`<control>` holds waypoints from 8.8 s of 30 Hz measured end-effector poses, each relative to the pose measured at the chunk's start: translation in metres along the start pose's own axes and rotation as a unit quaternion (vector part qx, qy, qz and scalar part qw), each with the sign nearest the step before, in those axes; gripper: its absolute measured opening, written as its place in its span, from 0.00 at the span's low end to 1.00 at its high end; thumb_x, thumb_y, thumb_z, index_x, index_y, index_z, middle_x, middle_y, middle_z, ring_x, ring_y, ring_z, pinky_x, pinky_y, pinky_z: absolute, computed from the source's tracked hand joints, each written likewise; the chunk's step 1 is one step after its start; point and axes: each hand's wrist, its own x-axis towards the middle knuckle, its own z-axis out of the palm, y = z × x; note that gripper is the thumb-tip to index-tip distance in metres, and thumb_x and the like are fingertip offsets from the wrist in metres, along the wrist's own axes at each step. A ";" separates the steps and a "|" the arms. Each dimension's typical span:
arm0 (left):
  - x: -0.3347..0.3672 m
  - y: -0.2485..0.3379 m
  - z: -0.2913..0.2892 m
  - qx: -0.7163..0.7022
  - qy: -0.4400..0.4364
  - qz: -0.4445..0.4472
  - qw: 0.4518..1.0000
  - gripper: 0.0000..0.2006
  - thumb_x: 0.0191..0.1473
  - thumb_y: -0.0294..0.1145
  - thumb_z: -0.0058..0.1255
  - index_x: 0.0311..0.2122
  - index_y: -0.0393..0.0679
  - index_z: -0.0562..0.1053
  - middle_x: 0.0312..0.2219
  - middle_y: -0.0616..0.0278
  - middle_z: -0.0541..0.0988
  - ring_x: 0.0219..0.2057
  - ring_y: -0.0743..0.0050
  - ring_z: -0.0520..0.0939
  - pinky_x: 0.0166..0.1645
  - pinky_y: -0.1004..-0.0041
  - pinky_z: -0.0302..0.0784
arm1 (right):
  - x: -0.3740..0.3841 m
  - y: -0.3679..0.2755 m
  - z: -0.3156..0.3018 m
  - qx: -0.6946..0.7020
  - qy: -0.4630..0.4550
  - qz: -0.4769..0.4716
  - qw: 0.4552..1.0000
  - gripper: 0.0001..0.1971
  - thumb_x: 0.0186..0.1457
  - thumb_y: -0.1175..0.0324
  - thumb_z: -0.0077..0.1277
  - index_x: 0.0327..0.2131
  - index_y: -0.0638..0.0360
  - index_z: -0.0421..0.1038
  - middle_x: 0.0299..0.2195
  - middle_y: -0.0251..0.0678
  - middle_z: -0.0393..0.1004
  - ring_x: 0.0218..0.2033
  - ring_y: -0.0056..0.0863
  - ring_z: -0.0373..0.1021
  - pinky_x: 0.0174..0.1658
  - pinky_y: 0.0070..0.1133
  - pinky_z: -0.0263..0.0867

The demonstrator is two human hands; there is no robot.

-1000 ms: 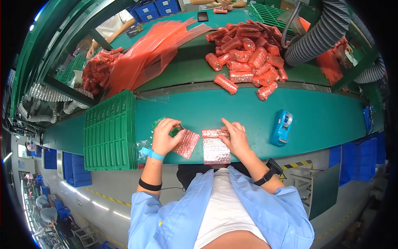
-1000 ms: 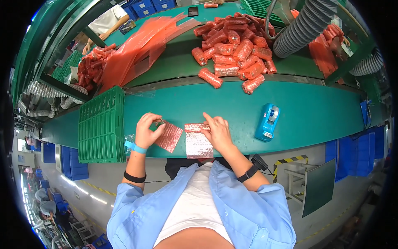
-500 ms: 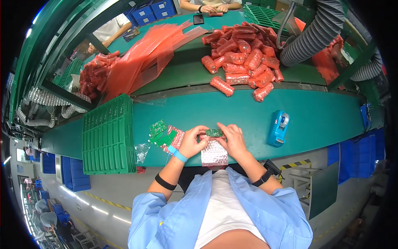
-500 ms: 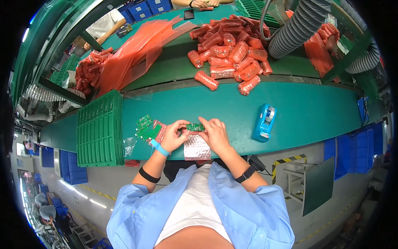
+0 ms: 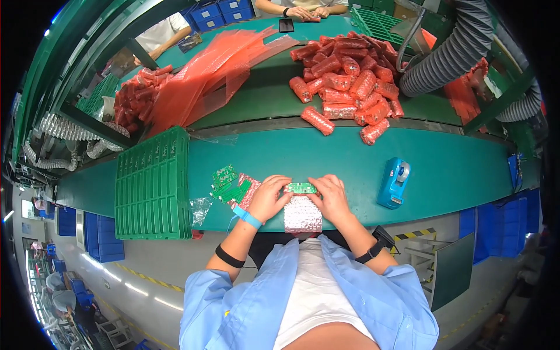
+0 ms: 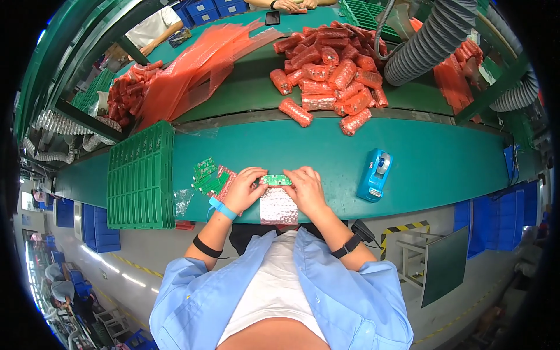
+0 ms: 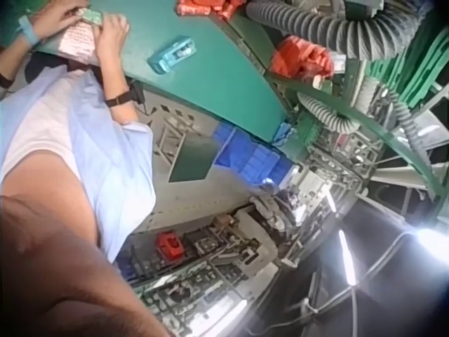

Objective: The person wraps circuit boards by hand, picking up a board from a green tray, placing it onto a bubble wrap sheet, and folding the sheet over the board. They then secure the wrapped circuit board with tape from a dispenser and place the finished package onto a pile.

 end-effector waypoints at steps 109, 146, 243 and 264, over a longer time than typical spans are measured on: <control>0.013 0.020 0.040 -0.017 0.070 -0.052 0.996 0.09 0.56 0.31 0.67 0.42 0.42 0.86 0.39 0.54 0.85 0.43 0.51 0.84 0.51 0.59 0.79 | -0.014 0.003 -0.010 0.017 0.005 -0.001 1.000 0.20 0.51 0.65 0.69 0.49 0.52 0.82 0.46 0.32 0.79 0.51 0.38 0.73 0.56 0.38 0.65; -0.007 0.035 0.004 0.061 -0.023 0.008 0.998 0.12 0.55 0.30 0.66 0.43 0.41 0.80 0.37 0.55 0.84 0.39 0.52 0.84 0.45 0.58 0.80 | 0.005 -0.018 -0.031 0.013 -0.159 -0.017 0.987 0.13 0.53 0.69 0.66 0.43 0.55 0.77 0.42 0.36 0.80 0.48 0.40 0.74 0.53 0.39 0.66; -0.009 0.022 0.015 -0.045 0.080 -0.085 0.992 0.16 0.58 0.27 0.65 0.52 0.37 0.82 0.39 0.57 0.83 0.36 0.69 0.85 0.39 0.72 0.80 | -0.014 -0.002 -0.002 0.013 -0.017 -0.022 1.000 0.26 0.52 0.63 0.69 0.56 0.53 0.79 0.46 0.34 0.80 0.49 0.38 0.73 0.53 0.37 0.66; -0.027 0.032 0.014 -0.067 0.055 -0.061 0.994 0.11 0.56 0.22 0.64 0.44 0.36 0.80 0.42 0.52 0.81 0.45 0.54 0.85 0.50 0.62 0.83 | 0.015 -0.017 -0.037 0.043 -0.204 0.061 0.976 0.19 0.54 0.68 0.65 0.50 0.57 0.81 0.47 0.43 0.78 0.53 0.45 0.73 0.54 0.38 0.70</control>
